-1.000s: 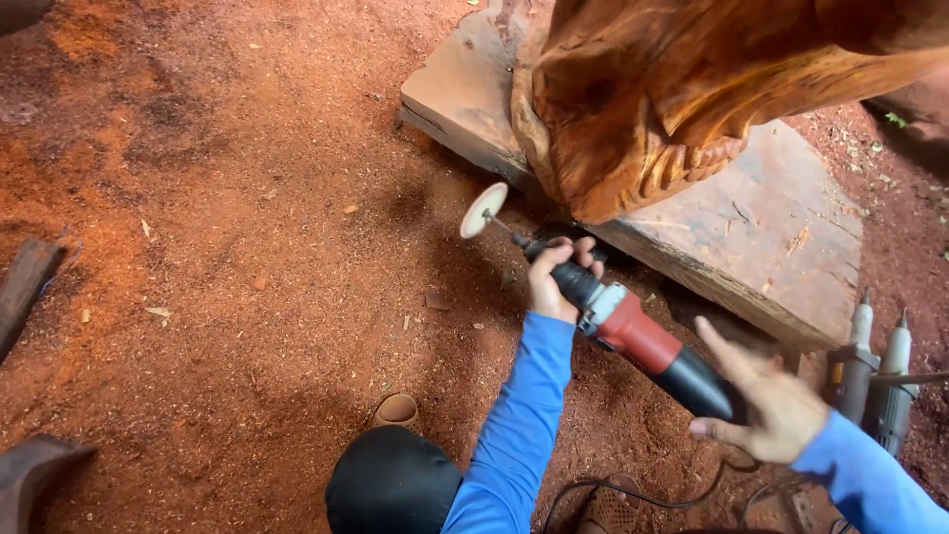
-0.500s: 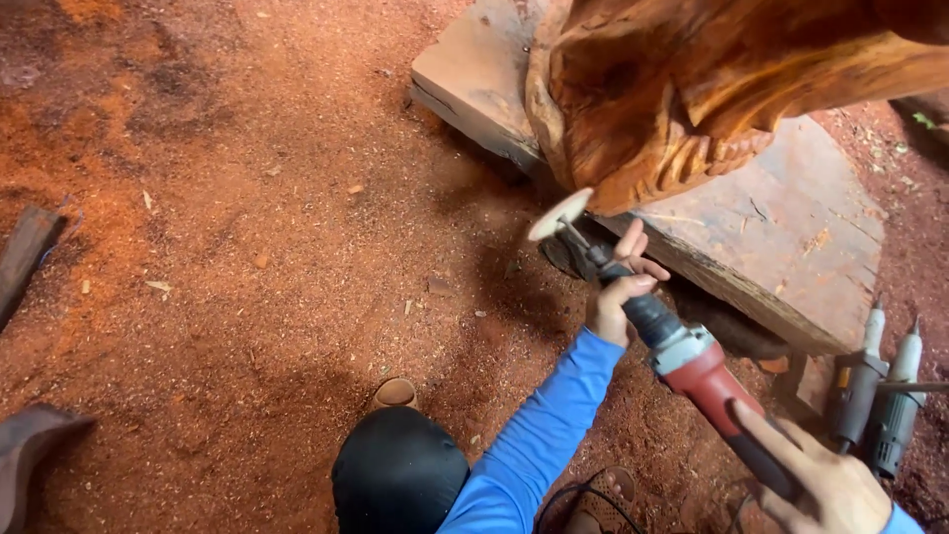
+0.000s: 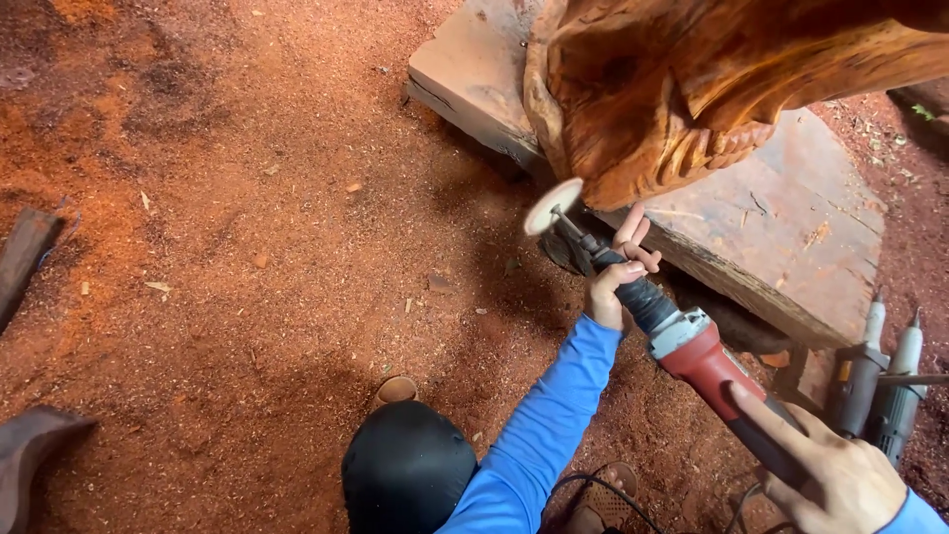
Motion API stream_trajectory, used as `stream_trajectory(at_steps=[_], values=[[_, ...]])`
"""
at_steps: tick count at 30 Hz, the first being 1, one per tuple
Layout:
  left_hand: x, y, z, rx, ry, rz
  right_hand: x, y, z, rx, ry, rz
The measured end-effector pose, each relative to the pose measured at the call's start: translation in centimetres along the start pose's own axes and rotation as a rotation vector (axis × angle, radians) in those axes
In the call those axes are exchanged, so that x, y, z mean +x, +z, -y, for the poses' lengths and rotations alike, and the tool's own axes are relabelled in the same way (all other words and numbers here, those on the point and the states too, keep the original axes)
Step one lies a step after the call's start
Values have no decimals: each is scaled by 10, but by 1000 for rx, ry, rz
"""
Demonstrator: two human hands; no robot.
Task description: Sanding and carving details on a wooden statue using a rotary tool and a sanding disc.
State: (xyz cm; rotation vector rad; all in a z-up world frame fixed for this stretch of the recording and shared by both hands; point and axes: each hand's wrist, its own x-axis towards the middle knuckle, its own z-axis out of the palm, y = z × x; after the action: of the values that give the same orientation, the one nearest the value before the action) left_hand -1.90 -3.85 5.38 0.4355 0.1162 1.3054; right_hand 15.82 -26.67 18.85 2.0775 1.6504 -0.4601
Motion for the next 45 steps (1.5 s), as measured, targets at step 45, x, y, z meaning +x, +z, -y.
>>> stream_trajectory(at_steps=[45], values=[[7,34,-26,197,-84,116,-62,-53,77,58,243,-248]])
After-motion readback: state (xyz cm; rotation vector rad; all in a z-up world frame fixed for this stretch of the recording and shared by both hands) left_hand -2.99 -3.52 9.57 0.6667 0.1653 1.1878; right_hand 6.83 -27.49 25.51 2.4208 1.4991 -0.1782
